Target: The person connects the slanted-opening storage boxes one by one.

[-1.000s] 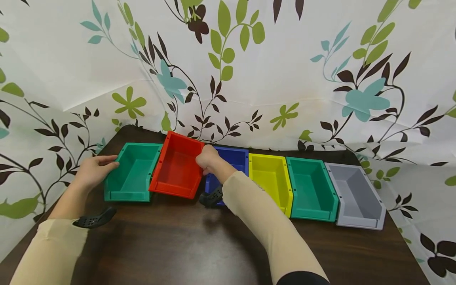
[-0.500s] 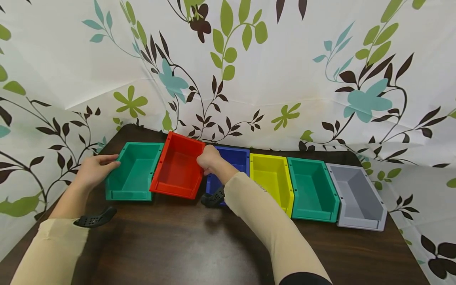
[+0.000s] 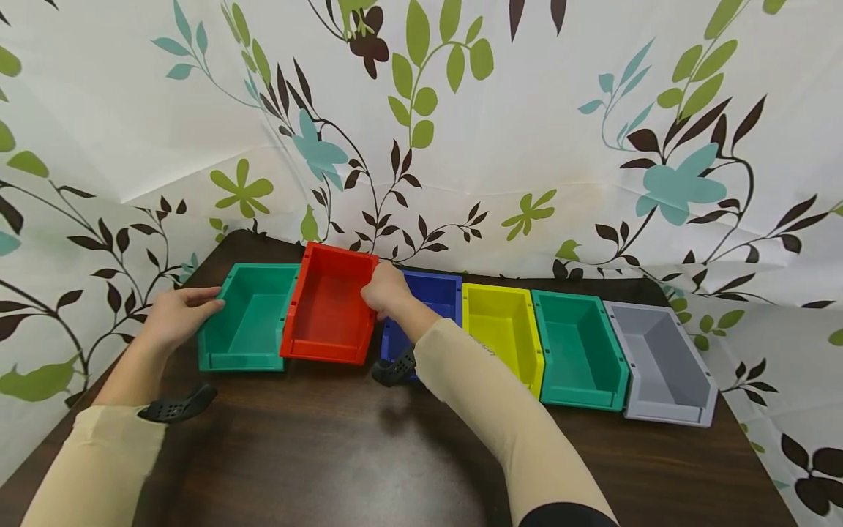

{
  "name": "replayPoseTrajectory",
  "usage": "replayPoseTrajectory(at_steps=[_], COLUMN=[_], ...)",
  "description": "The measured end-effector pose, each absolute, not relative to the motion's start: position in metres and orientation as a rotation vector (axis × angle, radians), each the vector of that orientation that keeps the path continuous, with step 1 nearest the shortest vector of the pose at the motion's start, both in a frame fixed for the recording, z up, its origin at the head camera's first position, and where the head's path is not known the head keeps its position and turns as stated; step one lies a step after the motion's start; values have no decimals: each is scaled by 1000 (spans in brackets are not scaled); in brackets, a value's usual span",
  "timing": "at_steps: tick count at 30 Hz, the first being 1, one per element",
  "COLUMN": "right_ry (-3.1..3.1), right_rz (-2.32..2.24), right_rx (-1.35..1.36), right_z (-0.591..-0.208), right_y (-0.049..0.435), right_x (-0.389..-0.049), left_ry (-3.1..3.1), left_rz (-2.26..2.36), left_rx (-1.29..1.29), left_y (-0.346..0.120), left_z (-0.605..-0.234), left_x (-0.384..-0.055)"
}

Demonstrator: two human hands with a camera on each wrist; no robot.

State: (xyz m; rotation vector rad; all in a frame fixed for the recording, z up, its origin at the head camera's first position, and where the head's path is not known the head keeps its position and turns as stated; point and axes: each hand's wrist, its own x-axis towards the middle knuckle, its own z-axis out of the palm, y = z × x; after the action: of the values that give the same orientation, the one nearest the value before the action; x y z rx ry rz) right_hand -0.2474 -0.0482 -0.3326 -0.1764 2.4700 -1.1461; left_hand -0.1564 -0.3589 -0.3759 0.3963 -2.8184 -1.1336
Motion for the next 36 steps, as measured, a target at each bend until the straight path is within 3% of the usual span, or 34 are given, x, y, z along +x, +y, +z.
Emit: replayPoseTrajectory(at_steps=[22, 36], right_ry=[2377, 2691], right_rz=[-1145, -756], right_rx=[-204, -390], right_z=[-305, -305], right_y=[-42, -49], right_x=[-258, -250], left_ry=[-2811, -2807], left_rz=[-1139, -1137], left_rx=[324, 327], left_y=[-352, -348], left_z=[-377, -376], left_x=[-158, -156])
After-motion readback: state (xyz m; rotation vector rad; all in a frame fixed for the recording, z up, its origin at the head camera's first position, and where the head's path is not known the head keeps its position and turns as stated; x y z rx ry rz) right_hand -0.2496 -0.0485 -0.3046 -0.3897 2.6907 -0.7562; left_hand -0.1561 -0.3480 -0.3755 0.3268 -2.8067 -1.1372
